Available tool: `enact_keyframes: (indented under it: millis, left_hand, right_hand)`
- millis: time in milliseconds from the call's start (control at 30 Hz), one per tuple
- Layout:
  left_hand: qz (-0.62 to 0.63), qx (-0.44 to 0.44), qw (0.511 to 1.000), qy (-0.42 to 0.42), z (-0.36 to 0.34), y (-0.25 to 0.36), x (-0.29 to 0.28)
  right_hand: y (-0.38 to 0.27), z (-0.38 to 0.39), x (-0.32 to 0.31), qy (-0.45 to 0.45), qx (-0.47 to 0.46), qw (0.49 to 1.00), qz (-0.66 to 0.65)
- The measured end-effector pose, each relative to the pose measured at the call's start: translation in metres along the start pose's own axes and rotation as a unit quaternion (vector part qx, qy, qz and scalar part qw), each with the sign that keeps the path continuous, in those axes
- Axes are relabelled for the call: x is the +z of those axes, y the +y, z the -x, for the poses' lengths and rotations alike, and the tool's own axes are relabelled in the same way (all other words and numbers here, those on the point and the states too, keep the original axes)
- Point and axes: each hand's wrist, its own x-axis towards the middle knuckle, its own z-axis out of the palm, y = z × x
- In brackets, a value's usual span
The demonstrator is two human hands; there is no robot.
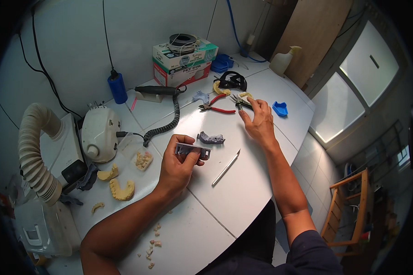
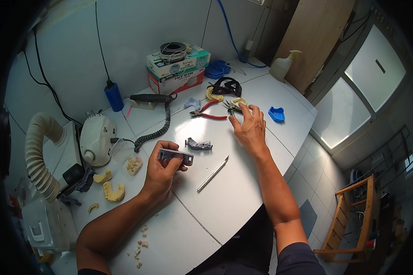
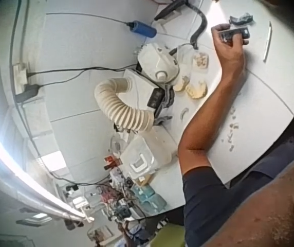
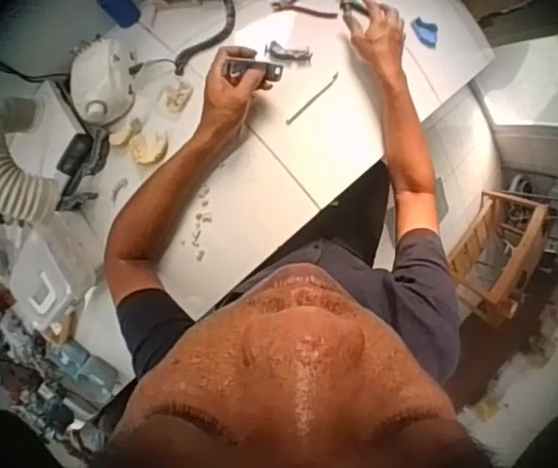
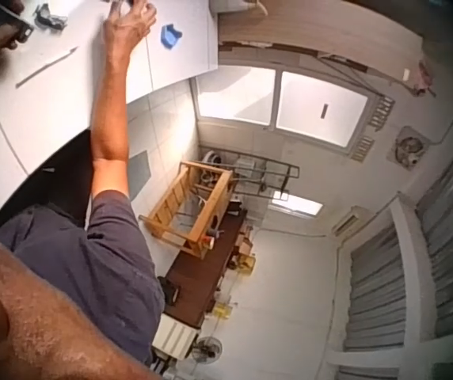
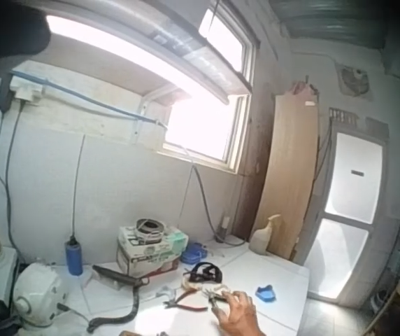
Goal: Adjusting and fitting artificial teeth to a dental mold using various dental laboratory tools.
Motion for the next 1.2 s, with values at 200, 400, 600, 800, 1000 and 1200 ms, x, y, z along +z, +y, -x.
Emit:
enact_keyframes:
  millis: [200,400,600,800,1000,1200]
  left_hand:
    - [-0.015,-0.008,1.0,-0.019,0.0,0.005,0.0]
    - [0.0,-0.007,1.0,-0.024,-0.001,0.005,0.0]
    - [0.002,-0.01,1.0,-0.019,0.001,0.005,0.002]
    - [0.0,-0.016,1.0,-0.018,0.0,0.006,0.001]
    - [-0.011,-0.009,1.0,-0.023,0.0,0.005,0.005]
    - [0.01,0.014,1.0,0.003,0.003,0.003,0.0]
  right_hand:
    - [0.012,0.004,0.011,-0.025,-0.015,0.999,0.032]
    - [0.006,-0.001,0.016,-0.026,0.008,0.997,0.065]
    - [0.007,-0.007,0.01,-0.057,0.047,0.997,0.017]
    - [0.008,-0.002,0.005,-0.024,0.04,0.998,0.039]
    - [0.018,0.0,-0.001,-0.008,0.049,0.993,0.111]
    - [-0.015,0.052,-0.05,0.033,0.115,0.962,-0.244]
